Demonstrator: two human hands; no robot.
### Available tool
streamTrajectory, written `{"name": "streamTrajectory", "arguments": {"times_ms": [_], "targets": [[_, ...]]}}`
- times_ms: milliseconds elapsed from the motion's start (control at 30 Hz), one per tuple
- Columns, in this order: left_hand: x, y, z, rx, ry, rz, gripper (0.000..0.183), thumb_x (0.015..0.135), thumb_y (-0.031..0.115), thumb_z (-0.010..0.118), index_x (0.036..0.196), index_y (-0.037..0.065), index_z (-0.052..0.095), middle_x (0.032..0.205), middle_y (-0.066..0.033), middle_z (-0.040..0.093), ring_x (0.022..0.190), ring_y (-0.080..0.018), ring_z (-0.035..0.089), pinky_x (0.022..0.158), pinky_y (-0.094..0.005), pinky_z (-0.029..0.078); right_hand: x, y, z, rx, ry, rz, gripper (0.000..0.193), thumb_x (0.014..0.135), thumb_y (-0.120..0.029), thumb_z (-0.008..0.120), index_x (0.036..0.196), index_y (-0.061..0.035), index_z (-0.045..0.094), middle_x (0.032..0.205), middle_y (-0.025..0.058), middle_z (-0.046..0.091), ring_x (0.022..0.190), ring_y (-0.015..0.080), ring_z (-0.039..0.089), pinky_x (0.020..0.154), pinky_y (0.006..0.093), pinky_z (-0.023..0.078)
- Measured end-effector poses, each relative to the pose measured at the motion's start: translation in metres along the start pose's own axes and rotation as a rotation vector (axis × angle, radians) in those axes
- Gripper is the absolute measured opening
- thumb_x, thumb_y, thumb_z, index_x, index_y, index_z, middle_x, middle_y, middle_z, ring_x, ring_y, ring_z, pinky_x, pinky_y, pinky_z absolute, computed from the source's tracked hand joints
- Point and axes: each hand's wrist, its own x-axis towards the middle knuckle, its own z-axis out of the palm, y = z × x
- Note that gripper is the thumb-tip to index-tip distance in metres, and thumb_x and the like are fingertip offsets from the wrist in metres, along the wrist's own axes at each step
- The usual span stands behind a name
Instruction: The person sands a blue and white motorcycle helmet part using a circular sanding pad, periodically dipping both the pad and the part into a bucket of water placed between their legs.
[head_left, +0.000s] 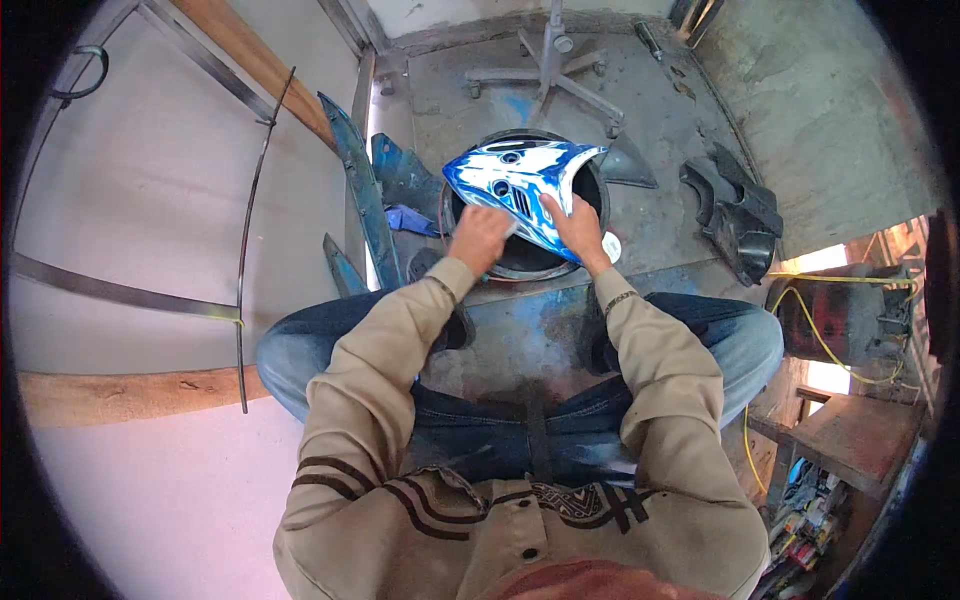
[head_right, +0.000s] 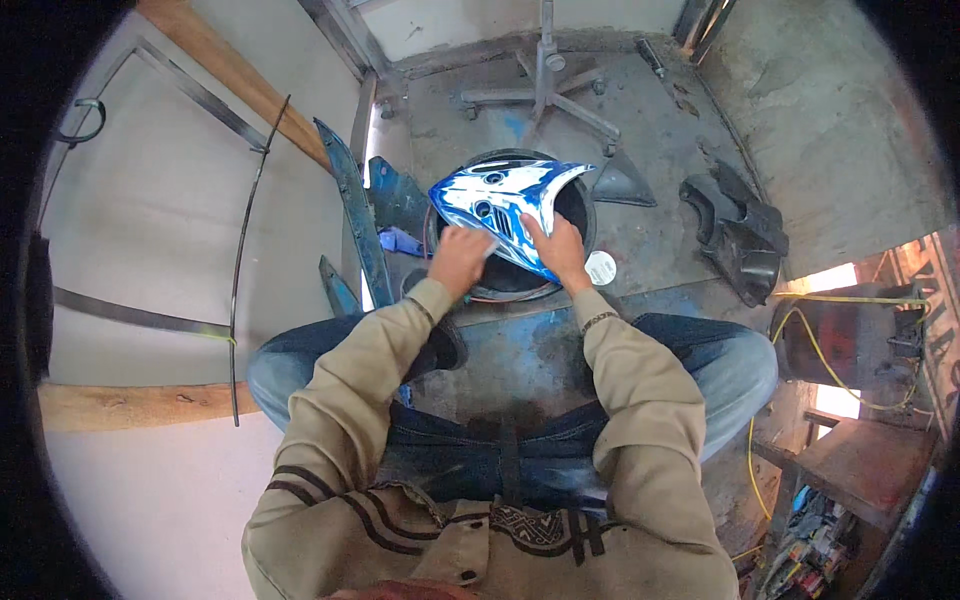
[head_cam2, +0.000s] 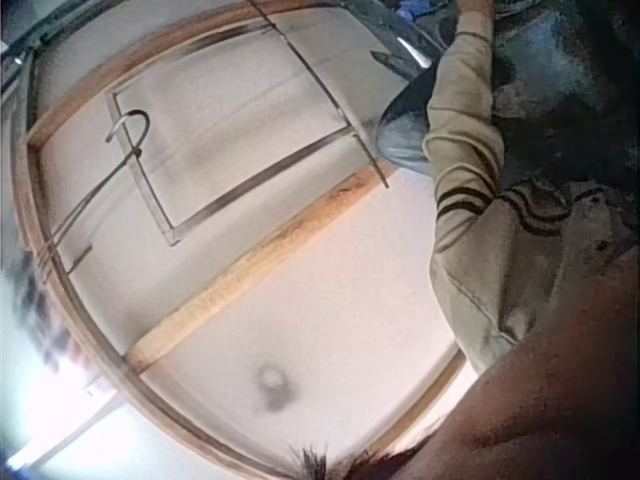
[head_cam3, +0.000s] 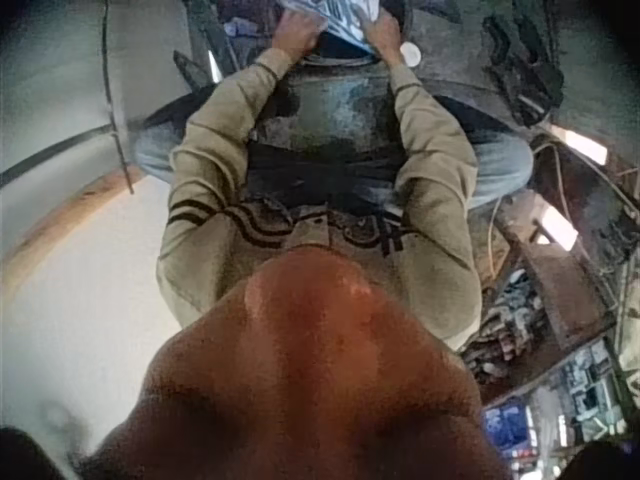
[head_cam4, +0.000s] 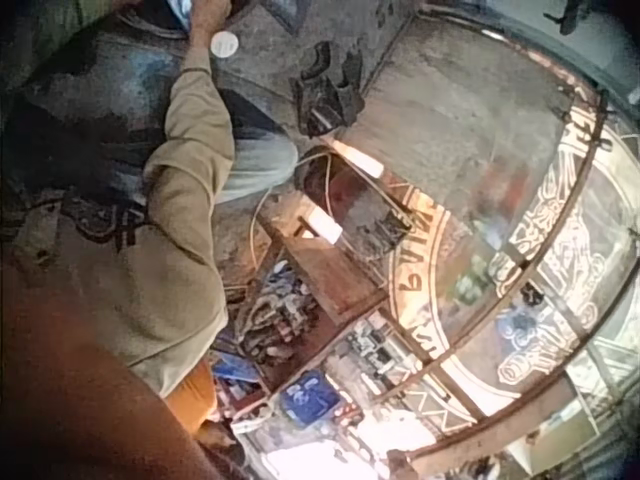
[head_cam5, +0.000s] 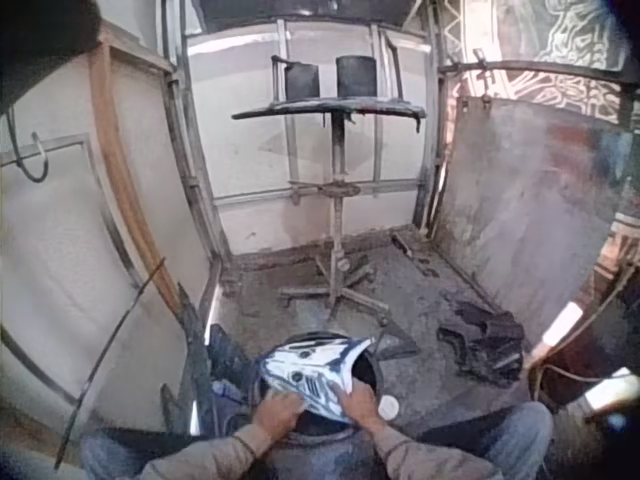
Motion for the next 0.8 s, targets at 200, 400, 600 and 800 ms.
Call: {"name": "streamTrajectory", "arguments": {"times_ms": [200, 400, 600, 800], "targets": [[0.006, 0.012, -0.001, -0.209, -0.055, 0.259, 0.053, 0.072, 0.006, 0.074, 0.125, 0.014, 0.070, 0.127, -0.0029, 0.070, 0.120, -0.0220, 0.065, 0.104, -0.0447, 0.046, 0.001, 0.006, 0.003, -0.033, 0.033, -0.023, 0.060, 0.099, -0.055, 0.068, 0.112, 0.0033, 0.075, 0.098, 0.0221, 0.078, 0.093, 0.0377, 0.076, 0.085, 0.0456, 0.055], [-0.014, -0.068, -0.016, -0.028, 0.030, -0.197, 0.043, 0.083, 0.005, 0.068, 0.126, 0.014, 0.070, 0.128, -0.0063, 0.071, 0.119, -0.0263, 0.065, 0.103, -0.0460, 0.044, 0.001, 0.006, 0.007, -0.086, 0.020, 0.020, 0.063, 0.098, -0.059, 0.066, 0.111, 0.0022, 0.075, 0.099, 0.0240, 0.078, 0.098, 0.0428, 0.075, 0.087, 0.0492, 0.055], [-0.005, 0.023, 0.004, -0.101, -0.103, 0.024, 0.042, 0.077, 0.006, 0.070, 0.119, 0.008, 0.069, 0.121, -0.0081, 0.069, 0.118, -0.0272, 0.064, 0.104, -0.0471, 0.045, 0.002, 0.012, 0.009, -0.060, 0.008, -0.012, 0.061, 0.097, -0.056, 0.068, 0.108, 0.0033, 0.075, 0.098, 0.0249, 0.077, 0.098, 0.0434, 0.074, 0.088, 0.0501, 0.055], [-0.011, -0.010, 0.005, -0.030, -0.163, 0.103, 0.053, 0.073, 0.012, 0.078, 0.125, 0.016, 0.067, 0.130, -0.0042, 0.066, 0.123, -0.0218, 0.062, 0.109, -0.0501, 0.042, 0.000, -0.002, 0.008, -0.001, -0.025, -0.001, 0.058, 0.097, -0.056, 0.068, 0.114, -0.0013, 0.076, 0.102, 0.0240, 0.078, 0.102, 0.0428, 0.074, 0.089, 0.0485, 0.055]]}}
